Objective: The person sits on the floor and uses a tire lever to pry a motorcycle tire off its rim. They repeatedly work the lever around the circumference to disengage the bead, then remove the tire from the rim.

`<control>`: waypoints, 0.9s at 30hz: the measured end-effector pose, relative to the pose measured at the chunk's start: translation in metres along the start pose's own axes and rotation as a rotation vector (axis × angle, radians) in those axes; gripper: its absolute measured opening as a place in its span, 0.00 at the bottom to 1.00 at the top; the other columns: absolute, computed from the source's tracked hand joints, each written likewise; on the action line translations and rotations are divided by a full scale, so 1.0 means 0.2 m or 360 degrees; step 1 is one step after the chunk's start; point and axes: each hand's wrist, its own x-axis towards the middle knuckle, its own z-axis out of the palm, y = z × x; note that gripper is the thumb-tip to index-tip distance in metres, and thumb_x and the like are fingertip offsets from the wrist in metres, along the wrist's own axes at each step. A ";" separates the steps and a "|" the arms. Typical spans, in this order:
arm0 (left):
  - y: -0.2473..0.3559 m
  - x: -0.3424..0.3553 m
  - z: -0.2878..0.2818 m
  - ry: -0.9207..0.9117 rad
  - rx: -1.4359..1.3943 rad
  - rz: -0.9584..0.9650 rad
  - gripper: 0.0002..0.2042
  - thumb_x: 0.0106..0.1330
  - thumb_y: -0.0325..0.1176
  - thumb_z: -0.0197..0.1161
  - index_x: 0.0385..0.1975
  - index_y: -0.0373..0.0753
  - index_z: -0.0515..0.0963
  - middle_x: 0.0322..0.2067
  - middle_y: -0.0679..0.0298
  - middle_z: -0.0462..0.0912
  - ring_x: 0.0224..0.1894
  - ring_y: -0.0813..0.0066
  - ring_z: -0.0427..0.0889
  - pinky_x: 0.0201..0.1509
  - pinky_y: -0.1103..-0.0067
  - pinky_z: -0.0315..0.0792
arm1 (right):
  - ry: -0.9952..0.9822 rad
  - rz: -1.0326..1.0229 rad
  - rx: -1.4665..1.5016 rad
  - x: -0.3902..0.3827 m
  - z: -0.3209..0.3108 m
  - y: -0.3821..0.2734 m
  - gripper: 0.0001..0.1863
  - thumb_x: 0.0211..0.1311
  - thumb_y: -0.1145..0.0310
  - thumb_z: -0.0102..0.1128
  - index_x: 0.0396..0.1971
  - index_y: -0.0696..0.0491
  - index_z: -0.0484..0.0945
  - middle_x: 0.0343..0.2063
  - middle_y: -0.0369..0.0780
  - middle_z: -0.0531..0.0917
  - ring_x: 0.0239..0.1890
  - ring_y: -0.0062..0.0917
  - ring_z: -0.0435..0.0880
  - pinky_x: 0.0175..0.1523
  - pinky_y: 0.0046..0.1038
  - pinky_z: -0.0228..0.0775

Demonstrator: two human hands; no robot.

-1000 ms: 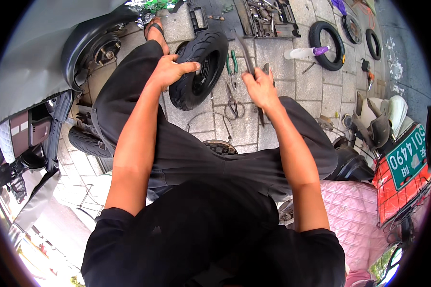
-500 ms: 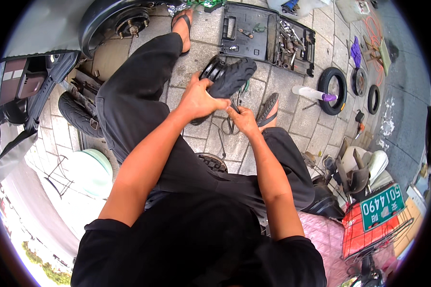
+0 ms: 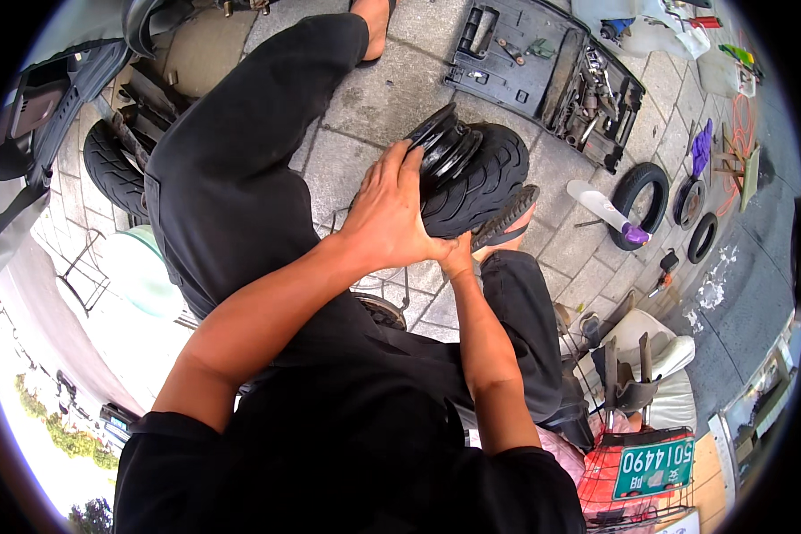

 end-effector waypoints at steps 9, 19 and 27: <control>-0.01 0.04 -0.02 -0.0075 -0.0050 0.0064 0.66 0.46 0.57 0.86 0.77 0.21 0.55 0.75 0.29 0.53 0.79 0.26 0.55 0.83 0.45 0.54 | -0.0016 -0.0089 -0.0167 0.06 0.12 -0.03 0.31 0.70 0.62 0.69 0.70 0.55 0.72 0.66 0.42 0.80 0.68 0.34 0.77 0.75 0.40 0.66; -0.05 0.07 -0.08 -0.0143 -0.0094 0.0083 0.65 0.46 0.57 0.85 0.77 0.21 0.55 0.75 0.32 0.54 0.78 0.27 0.56 0.82 0.47 0.58 | -0.0051 -0.0477 -0.0848 0.23 0.09 -0.21 0.36 0.72 0.55 0.68 0.75 0.52 0.69 0.72 0.43 0.75 0.76 0.37 0.69 0.81 0.43 0.55; -0.07 0.18 -0.18 -0.0201 -0.0012 0.0109 0.64 0.43 0.54 0.85 0.78 0.24 0.57 0.76 0.34 0.57 0.79 0.33 0.58 0.82 0.53 0.61 | -0.0153 -0.0132 0.0287 0.35 0.19 -0.11 0.33 0.82 0.52 0.54 0.78 0.52 0.65 0.75 0.43 0.72 0.78 0.37 0.68 0.82 0.43 0.57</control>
